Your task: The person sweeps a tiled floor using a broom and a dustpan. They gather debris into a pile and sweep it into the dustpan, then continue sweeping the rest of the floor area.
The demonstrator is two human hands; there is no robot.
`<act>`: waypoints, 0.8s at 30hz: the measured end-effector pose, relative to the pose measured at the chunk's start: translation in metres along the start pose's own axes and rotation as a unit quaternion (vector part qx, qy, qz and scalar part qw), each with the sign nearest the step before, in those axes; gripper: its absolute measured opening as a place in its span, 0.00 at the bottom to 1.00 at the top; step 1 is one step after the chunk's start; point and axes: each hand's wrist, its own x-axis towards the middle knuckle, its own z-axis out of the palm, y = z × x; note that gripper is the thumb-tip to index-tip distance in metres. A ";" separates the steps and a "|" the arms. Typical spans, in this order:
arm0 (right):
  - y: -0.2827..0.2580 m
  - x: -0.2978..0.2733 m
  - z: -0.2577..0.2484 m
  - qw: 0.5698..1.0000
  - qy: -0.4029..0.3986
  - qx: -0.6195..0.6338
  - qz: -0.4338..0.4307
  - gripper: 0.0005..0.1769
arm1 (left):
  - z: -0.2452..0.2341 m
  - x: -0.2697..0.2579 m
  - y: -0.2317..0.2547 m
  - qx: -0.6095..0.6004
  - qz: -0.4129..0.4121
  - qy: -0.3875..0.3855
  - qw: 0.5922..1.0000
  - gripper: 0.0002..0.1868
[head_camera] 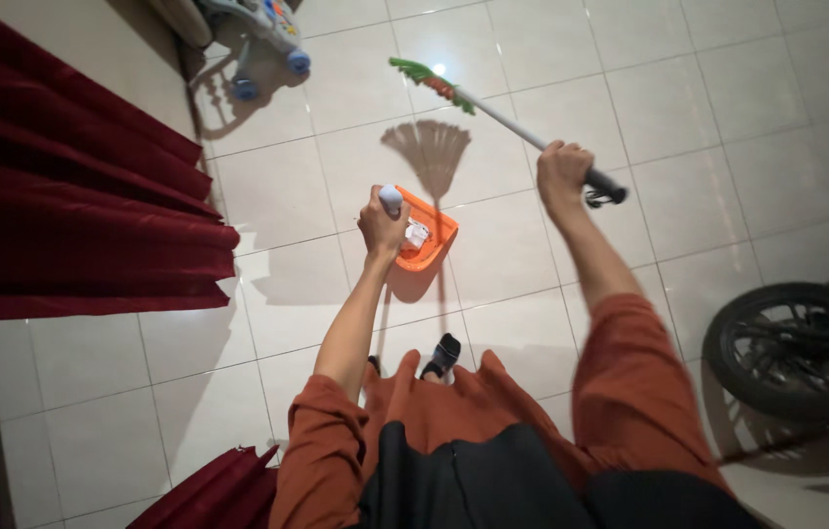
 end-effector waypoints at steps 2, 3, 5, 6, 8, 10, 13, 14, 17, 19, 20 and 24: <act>-0.040 -0.001 0.021 0.999 -0.010 -0.043 0.002 0.18 | -0.014 0.000 -0.008 0.004 0.007 0.011 1.000 0.16; -0.061 -0.008 0.022 0.998 -0.037 -0.054 -0.002 0.21 | -0.020 0.001 -0.014 0.011 0.002 0.013 1.000 0.16; -0.099 -0.028 0.018 0.998 -0.041 -0.055 -0.011 0.16 | -0.031 0.004 -0.025 0.021 -0.009 0.017 1.000 0.17; -0.117 -0.039 0.012 0.993 -0.068 -0.080 -0.062 0.12 | -0.035 0.006 -0.030 0.025 -0.004 0.028 0.999 0.18; -0.134 -0.059 -0.008 0.983 -0.097 -0.081 -0.132 0.08 | -0.043 0.006 -0.037 0.035 0.007 0.048 0.998 0.18; -0.135 -0.068 -0.047 0.979 -0.103 -0.031 -0.172 0.07 | -0.047 0.007 -0.041 0.027 -0.002 0.033 0.999 0.18; -0.092 -0.048 -0.115 0.974 -0.144 0.085 -0.153 0.08 | -0.051 0.007 -0.046 0.022 -0.021 0.018 0.999 0.19; -0.074 -0.041 -0.142 0.974 -0.150 0.084 -0.145 0.06 | -0.055 0.006 -0.051 0.022 -0.030 0.014 0.999 0.19; -0.037 -0.022 -0.209 0.974 -0.187 0.104 -0.076 0.06 | -0.066 0.009 -0.069 0.021 -0.009 0.030 0.999 0.21; -0.033 -0.022 -0.227 0.978 -0.167 0.102 -0.069 0.05 | -0.080 0.008 -0.082 0.020 0.013 0.045 0.999 0.19; -0.034 -0.023 -0.224 0.980 -0.157 0.101 -0.066 0.06 | -0.088 0.006 -0.087 0.021 0.024 0.054 0.998 0.19; -0.097 -0.028 -0.144 0.993 0.014 0.062 -0.097 0.05 | -0.127 -0.002 -0.097 -0.008 -0.002 0.039 0.999 0.16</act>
